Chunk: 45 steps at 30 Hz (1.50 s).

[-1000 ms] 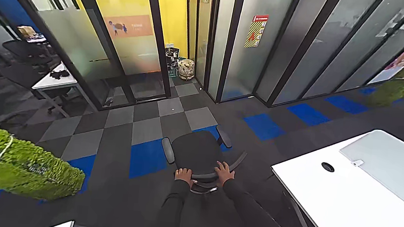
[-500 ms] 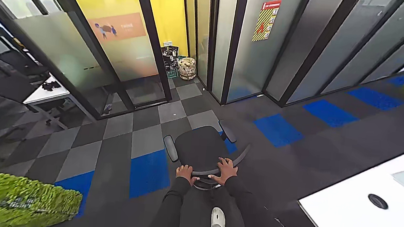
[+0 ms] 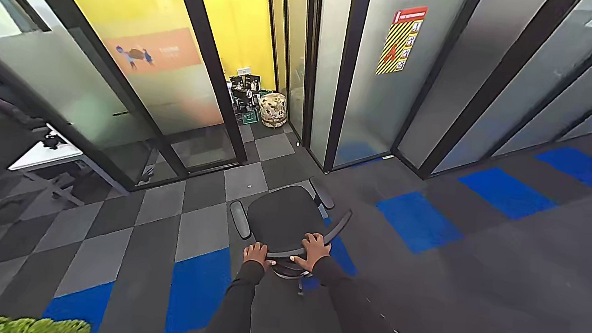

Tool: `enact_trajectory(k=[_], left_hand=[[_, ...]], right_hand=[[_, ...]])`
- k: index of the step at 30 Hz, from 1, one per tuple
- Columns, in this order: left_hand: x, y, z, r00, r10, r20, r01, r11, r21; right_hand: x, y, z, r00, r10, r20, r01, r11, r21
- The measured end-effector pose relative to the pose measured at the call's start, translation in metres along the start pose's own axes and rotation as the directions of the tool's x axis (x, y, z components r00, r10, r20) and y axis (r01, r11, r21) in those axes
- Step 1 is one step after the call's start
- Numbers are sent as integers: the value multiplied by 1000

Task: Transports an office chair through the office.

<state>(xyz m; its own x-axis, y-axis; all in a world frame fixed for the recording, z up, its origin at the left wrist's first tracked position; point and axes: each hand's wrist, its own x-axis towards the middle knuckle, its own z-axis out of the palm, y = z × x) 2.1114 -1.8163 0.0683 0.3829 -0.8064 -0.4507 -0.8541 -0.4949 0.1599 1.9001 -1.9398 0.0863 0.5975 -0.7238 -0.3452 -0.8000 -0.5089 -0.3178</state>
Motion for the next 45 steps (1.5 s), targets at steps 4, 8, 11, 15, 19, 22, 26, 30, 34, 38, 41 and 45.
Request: enact_trajectory(k=[4, 8, 11, 15, 19, 22, 26, 30, 34, 38, 41, 45], left_hand=[[66, 12, -32, 1000, -9, -8, 9, 1000, 16], [135, 32, -66, 999, 5, -34, -5, 1000, 6], [191, 48, -92, 1000, 2, -23, -2, 1000, -6], [259, 73, -128, 1000, 12, 22, -13, 1000, 11], [330, 92, -169, 994, 28, 106, -36, 997, 71], [375, 108, -190, 986, -27, 163, 12, 996, 91], [432, 141, -221, 973, -85, 217, 69, 995, 78], [480, 180, -246, 961, -89, 263, 80, 996, 47], [530, 224, -265, 957, -104, 270, 112, 994, -12], [589, 280, -278, 948, -201, 246, 235, 965, -115], [641, 315, -287, 946, -234, 225, 279, 941, -193], [694, 342, -313, 966, -141, 219, 199, 943, -268]], right_hand=[[71, 15, -30, 999, 10, -33, -8, 999, 36], [149, 35, -63, 997, 11, -79, -9, 999, 31], [212, 53, -88, 995, 28, -98, -25, 999, 32], [287, 77, -127, 996, 37, -82, -35, 999, 26], [361, 96, -166, 996, 48, -75, -45, 998, 37], [410, 108, -190, 996, 43, -72, -41, 999, 25], [476, 135, -227, 996, 15, -91, -16, 1000, -6], [543, 179, -263, 992, -73, -107, 71, 997, -18], [616, 224, -306, 981, -161, -108, 157, 987, -46], [683, 256, -345, 973, -175, -151, 166, 984, -69], [721, 259, -363, 970, -72, -232, 59, 996, -62], [739, 241, -373, 962, 197, -189, -169, 974, 152]])
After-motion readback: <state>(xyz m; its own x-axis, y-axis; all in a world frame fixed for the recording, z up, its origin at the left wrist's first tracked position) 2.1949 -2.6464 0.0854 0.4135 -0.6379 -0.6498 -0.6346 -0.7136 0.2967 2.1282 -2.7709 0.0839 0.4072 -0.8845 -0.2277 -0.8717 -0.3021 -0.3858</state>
